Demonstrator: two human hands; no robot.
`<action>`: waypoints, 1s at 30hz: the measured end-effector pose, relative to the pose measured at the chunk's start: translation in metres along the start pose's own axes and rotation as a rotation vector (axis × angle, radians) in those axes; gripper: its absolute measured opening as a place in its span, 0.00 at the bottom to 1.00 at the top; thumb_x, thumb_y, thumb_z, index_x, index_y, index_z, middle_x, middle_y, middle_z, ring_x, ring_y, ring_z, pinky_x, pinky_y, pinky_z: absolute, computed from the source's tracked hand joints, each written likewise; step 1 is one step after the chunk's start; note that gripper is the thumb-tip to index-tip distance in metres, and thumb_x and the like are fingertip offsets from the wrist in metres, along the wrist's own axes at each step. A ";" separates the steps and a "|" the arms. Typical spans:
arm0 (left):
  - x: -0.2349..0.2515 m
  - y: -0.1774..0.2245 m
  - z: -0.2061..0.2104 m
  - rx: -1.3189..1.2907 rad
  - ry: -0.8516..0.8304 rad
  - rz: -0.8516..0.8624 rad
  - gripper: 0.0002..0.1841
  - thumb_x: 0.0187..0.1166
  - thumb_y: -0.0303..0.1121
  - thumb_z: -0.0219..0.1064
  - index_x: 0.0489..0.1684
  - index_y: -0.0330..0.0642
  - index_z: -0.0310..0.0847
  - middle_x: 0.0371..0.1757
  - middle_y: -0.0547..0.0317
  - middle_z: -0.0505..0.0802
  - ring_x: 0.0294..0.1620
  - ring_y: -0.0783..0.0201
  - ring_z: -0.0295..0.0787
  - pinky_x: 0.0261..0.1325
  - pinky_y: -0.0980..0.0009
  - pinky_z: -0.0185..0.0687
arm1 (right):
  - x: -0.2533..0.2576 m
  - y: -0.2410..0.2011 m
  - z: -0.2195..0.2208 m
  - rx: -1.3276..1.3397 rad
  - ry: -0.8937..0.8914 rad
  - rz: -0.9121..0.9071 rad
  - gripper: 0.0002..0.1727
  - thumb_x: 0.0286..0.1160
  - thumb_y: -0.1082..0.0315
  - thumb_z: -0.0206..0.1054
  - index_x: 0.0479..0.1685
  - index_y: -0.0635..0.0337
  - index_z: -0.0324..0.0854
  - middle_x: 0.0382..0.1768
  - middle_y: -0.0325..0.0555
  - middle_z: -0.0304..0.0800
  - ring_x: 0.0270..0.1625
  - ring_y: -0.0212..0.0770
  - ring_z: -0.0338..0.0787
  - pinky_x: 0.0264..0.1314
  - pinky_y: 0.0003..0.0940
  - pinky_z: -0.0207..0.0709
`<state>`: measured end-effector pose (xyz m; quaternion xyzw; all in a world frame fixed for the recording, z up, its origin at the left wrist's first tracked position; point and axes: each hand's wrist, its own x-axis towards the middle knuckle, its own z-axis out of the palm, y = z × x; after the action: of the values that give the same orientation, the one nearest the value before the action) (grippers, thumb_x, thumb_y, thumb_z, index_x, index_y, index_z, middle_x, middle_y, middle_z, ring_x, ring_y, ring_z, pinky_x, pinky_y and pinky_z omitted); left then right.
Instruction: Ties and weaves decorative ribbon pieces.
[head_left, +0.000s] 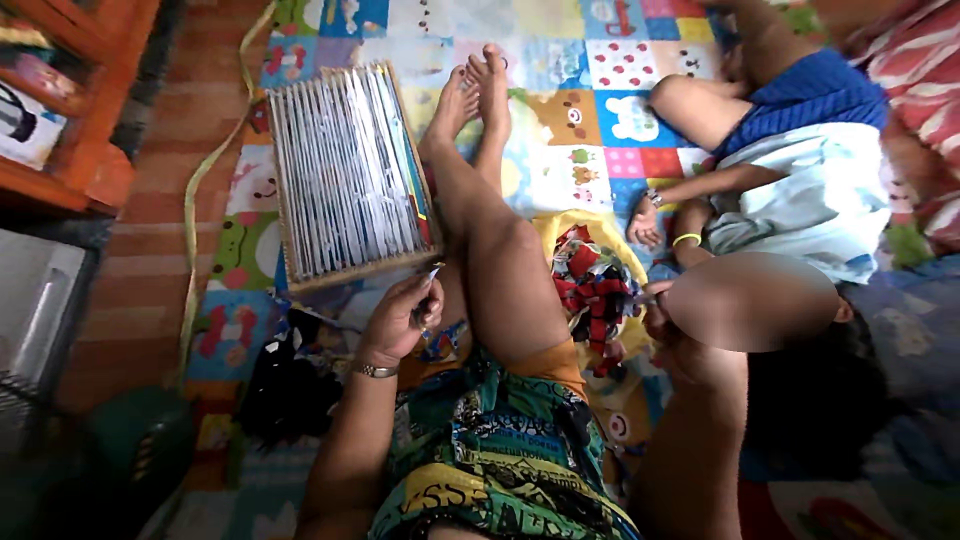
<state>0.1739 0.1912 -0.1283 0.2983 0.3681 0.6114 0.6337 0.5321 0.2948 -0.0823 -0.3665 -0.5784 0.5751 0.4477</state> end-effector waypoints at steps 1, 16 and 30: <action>0.001 -0.002 0.005 -0.001 -0.011 -0.021 0.17 0.88 0.45 0.55 0.30 0.53 0.83 0.27 0.70 0.85 0.20 0.79 0.76 0.24 0.83 0.73 | 0.001 0.001 0.009 -0.034 -0.017 0.013 0.15 0.84 0.72 0.52 0.49 0.55 0.88 0.27 0.26 0.88 0.20 0.18 0.75 0.21 0.13 0.70; 0.013 -0.008 0.049 -0.433 -0.121 -0.040 0.20 0.91 0.44 0.50 0.30 0.53 0.84 0.31 0.67 0.89 0.39 0.67 0.90 0.56 0.64 0.88 | -0.027 0.023 0.067 -0.192 -0.787 -0.063 0.15 0.77 0.78 0.53 0.33 0.66 0.88 0.37 0.41 0.89 0.44 0.25 0.85 0.49 0.22 0.79; -0.008 -0.002 0.071 0.280 -0.482 0.151 0.15 0.91 0.42 0.54 0.34 0.51 0.83 0.27 0.82 0.80 0.31 0.86 0.74 0.37 0.85 0.69 | -0.010 0.016 0.091 -0.195 -0.345 -0.067 0.20 0.87 0.60 0.56 0.56 0.64 0.90 0.64 0.45 0.89 0.69 0.32 0.84 0.74 0.32 0.77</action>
<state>0.2346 0.1885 -0.0897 0.5462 0.2646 0.5116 0.6082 0.4488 0.2558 -0.0934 -0.2846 -0.7113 0.5556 0.3230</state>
